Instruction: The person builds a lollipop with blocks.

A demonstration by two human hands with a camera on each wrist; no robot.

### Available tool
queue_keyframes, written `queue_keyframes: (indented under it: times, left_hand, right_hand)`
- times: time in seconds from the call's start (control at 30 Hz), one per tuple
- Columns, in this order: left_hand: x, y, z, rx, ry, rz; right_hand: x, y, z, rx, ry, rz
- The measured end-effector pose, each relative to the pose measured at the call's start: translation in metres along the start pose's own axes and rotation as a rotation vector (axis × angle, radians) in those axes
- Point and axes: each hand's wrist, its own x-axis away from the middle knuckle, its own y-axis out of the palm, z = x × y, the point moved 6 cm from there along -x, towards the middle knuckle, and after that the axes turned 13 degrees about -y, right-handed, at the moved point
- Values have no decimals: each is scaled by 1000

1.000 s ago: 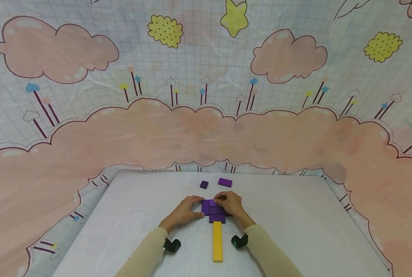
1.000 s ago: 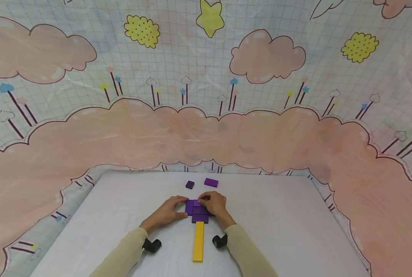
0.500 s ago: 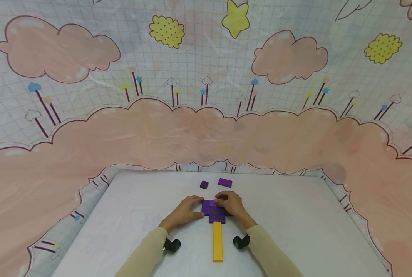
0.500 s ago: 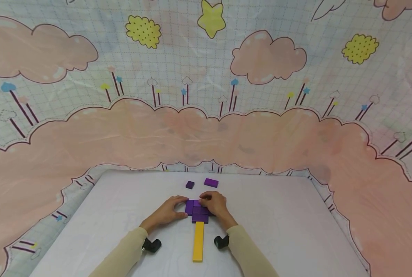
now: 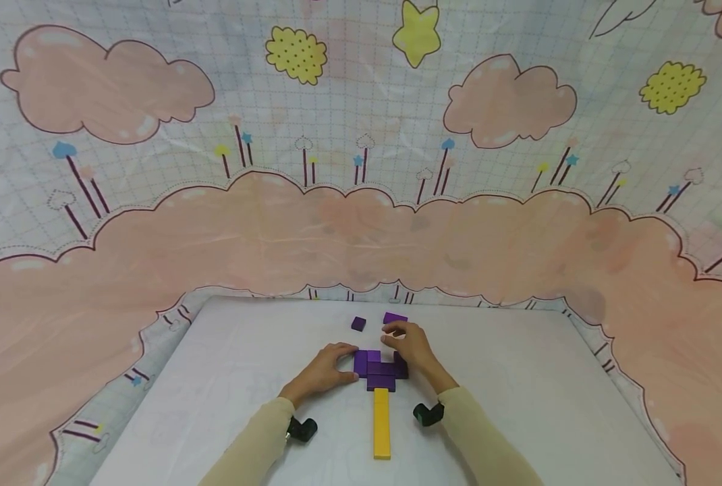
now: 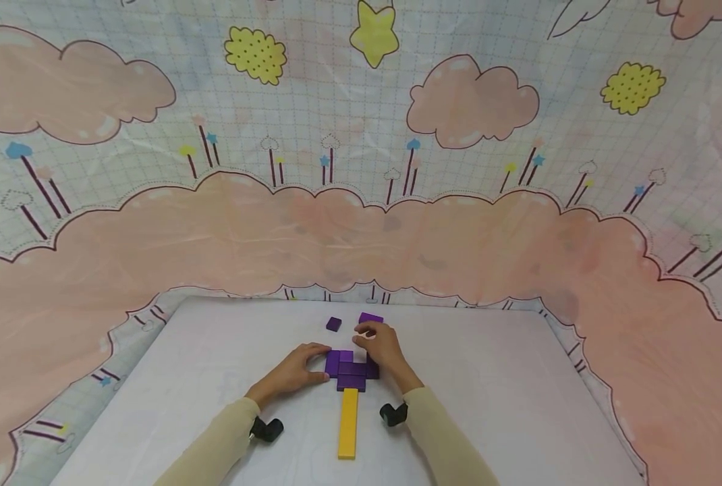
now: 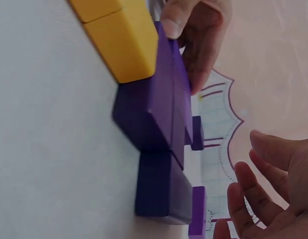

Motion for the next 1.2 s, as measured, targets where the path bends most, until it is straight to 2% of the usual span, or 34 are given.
queue_keyframes:
  times: [0.47, 0.8, 0.97, 1.2]
  left_hand:
    - [0, -1, -1, 4, 24, -2]
    - [0, 0, 0, 5, 44, 4]
    - [1, -1, 1, 13, 24, -7]
    - [1, -1, 1, 15, 7, -18]
  right_hand:
    - [-29, 17, -13, -21, -41, -38]
    - [-44, 35, -9, -36, 21, -41]
    - [-47, 41, -5, -11, 72, -35]
    - [-53, 46, -2, 23, 88, -23]
